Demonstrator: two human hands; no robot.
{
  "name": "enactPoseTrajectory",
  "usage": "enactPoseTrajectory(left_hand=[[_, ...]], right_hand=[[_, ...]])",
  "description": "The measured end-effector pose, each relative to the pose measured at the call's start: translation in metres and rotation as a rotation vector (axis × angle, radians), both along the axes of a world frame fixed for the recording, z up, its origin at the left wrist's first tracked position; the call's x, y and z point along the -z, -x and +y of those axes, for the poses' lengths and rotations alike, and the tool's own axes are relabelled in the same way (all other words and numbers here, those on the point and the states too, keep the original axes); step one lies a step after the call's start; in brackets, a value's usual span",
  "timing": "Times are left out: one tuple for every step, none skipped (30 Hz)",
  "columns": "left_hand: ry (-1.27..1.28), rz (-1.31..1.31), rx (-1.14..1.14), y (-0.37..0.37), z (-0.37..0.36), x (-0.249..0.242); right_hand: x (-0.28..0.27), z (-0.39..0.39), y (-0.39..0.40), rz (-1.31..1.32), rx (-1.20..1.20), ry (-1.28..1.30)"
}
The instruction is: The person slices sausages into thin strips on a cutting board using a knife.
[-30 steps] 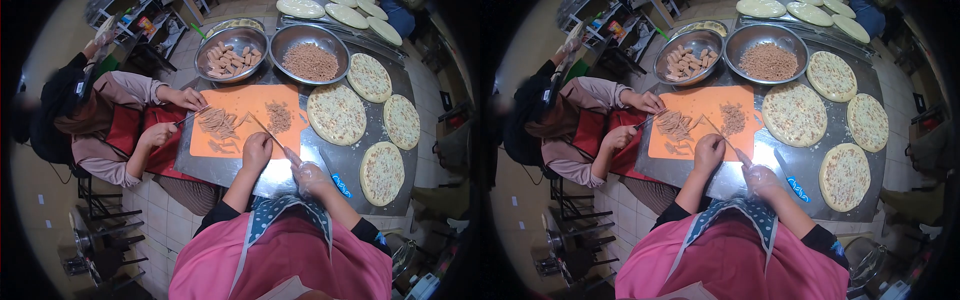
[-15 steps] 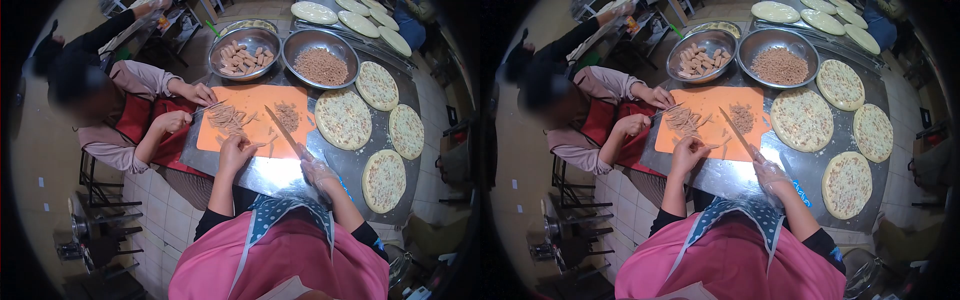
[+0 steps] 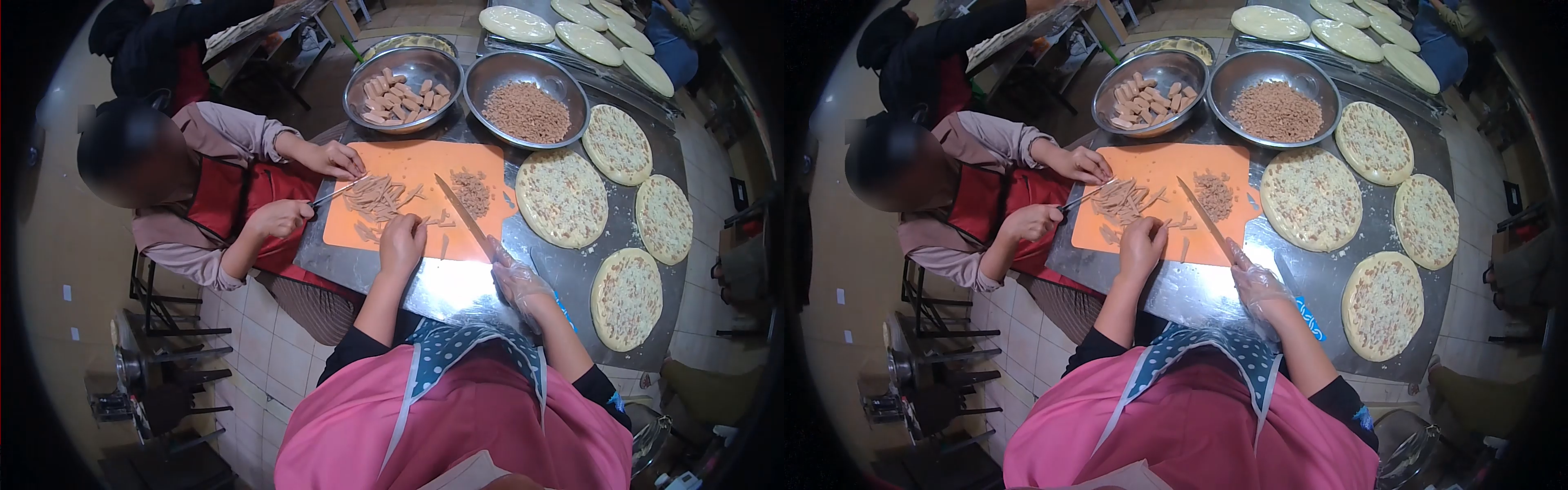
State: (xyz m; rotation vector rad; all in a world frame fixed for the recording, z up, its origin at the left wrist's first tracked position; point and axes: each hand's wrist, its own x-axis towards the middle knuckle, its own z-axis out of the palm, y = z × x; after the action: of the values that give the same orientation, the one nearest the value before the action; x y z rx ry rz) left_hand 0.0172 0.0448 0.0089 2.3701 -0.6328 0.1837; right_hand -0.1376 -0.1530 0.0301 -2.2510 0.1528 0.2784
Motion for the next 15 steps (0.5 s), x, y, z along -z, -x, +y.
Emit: enactPoseTrajectory(left_hand=[[0.001,0.000,0.003,0.001,-0.004,0.000],[-0.005,0.019,0.026,0.002,-0.009,-0.001],[-0.011,0.038,0.050,0.004,-0.013,-0.003],[-0.010,0.037,0.052,0.007,-0.017,-0.006],[-0.018,0.018,0.036,0.012,-0.020,-0.012],[-0.027,-0.001,0.020,0.014,-0.023,-0.016],[-0.027,-0.001,0.021,0.016,-0.026,-0.017],[-0.031,-0.113,0.056,0.017,-0.027,-0.017],[-0.035,-0.224,0.090,0.017,-0.028,-0.017],[-0.035,-0.223,0.089,0.018,-0.027,-0.016],[-0.058,-0.191,0.131,0.018,-0.026,-0.014],[-0.080,-0.159,0.175,0.017,-0.025,-0.012],[-0.080,-0.158,0.175,0.016,-0.023,-0.010],[-0.064,-0.071,0.194,0.014,-0.021,-0.007],[-0.047,0.017,0.213,0.013,-0.020,-0.005]], right_hand=[[-0.001,0.000,0.000,0.025,-0.004,-0.012],[-0.001,-0.001,0.000,0.024,-0.003,-0.010],[-0.002,0.000,0.000,0.061,0.002,-0.020],[-0.003,0.000,-0.001,0.098,0.006,-0.030],[-0.004,0.000,-0.001,0.097,0.009,-0.029],[-0.005,0.001,0.000,0.048,0.011,0.001],[-0.007,0.002,0.001,0.000,0.014,0.031],[-0.016,0.004,-0.002,0.000,0.014,0.031],[-0.030,0.005,-0.006,0.176,0.075,-0.046],[-0.038,0.005,-0.008,0.352,0.135,-0.122],[-0.035,0.005,-0.008,0.352,0.134,-0.121],[-0.029,0.004,-0.007,0.340,0.146,-0.161],[-0.022,0.004,-0.006,0.327,0.159,-0.201],[-0.015,0.003,-0.005,0.327,0.159,-0.200],[-0.007,0.001,-0.004,0.262,0.126,-0.167]])
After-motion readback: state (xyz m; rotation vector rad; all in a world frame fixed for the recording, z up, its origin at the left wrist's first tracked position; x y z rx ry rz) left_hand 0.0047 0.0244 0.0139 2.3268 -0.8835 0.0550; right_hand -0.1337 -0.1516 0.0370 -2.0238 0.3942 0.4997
